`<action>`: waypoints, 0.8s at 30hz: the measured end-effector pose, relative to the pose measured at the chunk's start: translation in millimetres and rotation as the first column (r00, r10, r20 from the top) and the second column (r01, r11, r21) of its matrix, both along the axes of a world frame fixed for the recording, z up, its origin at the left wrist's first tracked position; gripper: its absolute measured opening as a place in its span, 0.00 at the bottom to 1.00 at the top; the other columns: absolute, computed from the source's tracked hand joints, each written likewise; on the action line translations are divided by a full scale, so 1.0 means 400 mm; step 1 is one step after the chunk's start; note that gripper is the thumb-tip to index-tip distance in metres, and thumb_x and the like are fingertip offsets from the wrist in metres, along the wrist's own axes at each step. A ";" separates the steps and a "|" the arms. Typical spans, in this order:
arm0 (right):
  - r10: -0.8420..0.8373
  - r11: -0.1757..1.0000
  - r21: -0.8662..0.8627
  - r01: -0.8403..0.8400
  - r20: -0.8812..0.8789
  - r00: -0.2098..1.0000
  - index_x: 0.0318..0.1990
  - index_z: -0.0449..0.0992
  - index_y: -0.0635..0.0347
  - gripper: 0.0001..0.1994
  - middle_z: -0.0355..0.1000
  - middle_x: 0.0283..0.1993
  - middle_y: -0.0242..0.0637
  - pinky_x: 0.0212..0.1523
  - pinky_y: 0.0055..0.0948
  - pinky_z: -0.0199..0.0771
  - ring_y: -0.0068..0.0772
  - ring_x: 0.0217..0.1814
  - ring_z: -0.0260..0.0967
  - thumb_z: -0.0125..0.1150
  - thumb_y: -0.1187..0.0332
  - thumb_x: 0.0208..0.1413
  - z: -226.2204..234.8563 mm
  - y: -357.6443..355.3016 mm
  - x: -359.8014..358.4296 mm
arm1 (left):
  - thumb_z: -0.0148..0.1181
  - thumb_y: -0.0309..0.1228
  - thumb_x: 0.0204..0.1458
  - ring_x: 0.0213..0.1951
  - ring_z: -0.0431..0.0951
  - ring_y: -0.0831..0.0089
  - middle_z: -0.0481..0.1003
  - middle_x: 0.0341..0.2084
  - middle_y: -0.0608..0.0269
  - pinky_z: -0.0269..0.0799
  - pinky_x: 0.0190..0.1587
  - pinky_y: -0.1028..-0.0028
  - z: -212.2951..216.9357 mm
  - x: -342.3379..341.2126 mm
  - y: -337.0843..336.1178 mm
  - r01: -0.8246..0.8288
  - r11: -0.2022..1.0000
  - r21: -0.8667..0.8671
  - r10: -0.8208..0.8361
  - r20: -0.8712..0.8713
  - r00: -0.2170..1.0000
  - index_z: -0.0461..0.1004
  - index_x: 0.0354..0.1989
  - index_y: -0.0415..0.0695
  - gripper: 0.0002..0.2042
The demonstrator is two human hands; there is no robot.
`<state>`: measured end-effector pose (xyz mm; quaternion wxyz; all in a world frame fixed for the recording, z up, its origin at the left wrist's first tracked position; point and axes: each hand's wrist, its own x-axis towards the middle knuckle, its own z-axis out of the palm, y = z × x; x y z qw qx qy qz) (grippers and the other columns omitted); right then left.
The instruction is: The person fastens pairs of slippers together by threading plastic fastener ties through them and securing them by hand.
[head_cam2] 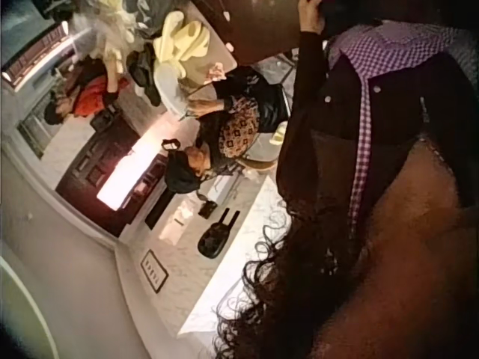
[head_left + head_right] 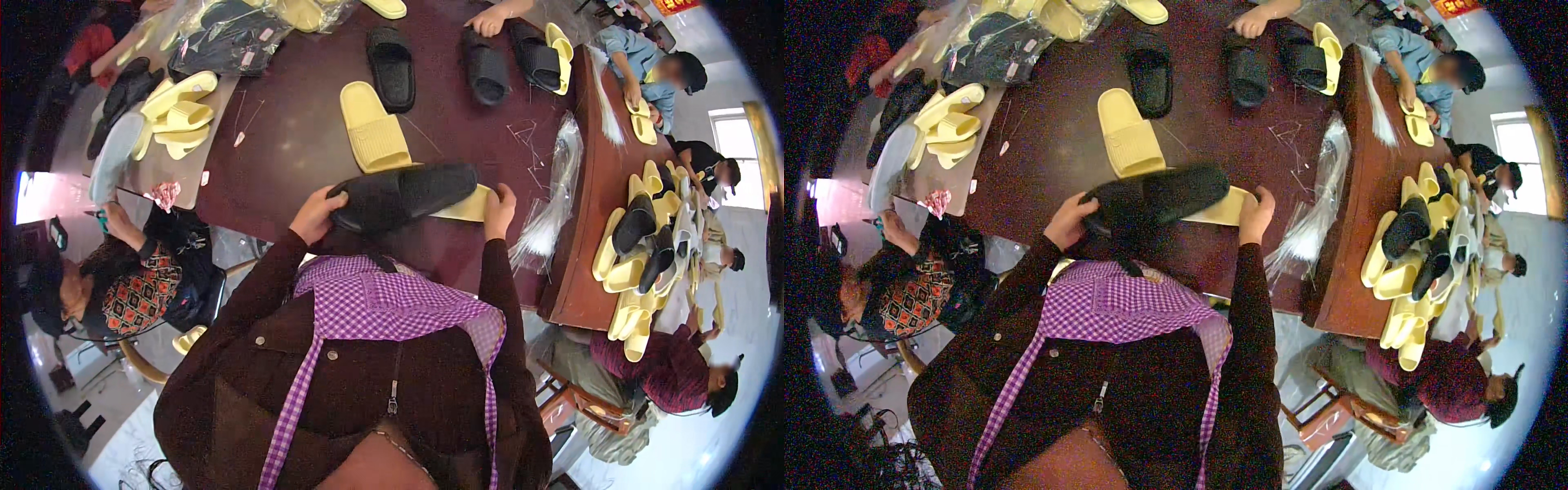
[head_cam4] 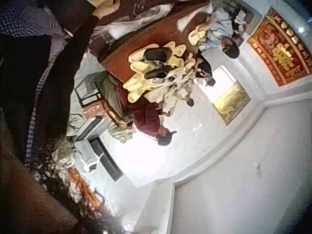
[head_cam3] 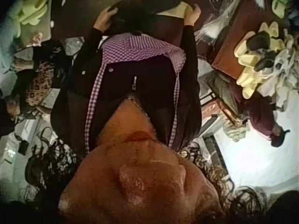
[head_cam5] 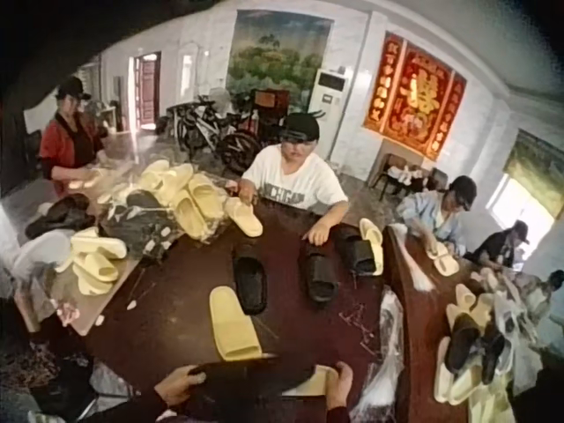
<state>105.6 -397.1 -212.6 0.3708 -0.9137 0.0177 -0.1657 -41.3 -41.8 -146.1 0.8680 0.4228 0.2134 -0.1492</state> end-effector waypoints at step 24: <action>0.605 -0.137 0.945 0.298 -0.158 0.780 0.50 0.65 0.58 0.17 0.66 0.51 0.39 0.50 0.47 0.65 0.40 0.53 0.62 0.53 0.68 0.53 0.175 0.196 -0.149 | 0.54 0.36 0.51 0.37 0.73 0.75 0.73 0.36 0.62 0.69 0.40 0.75 0.113 0.279 0.091 0.332 0.617 0.713 -0.510 0.042 0.859 0.66 0.48 0.36 0.19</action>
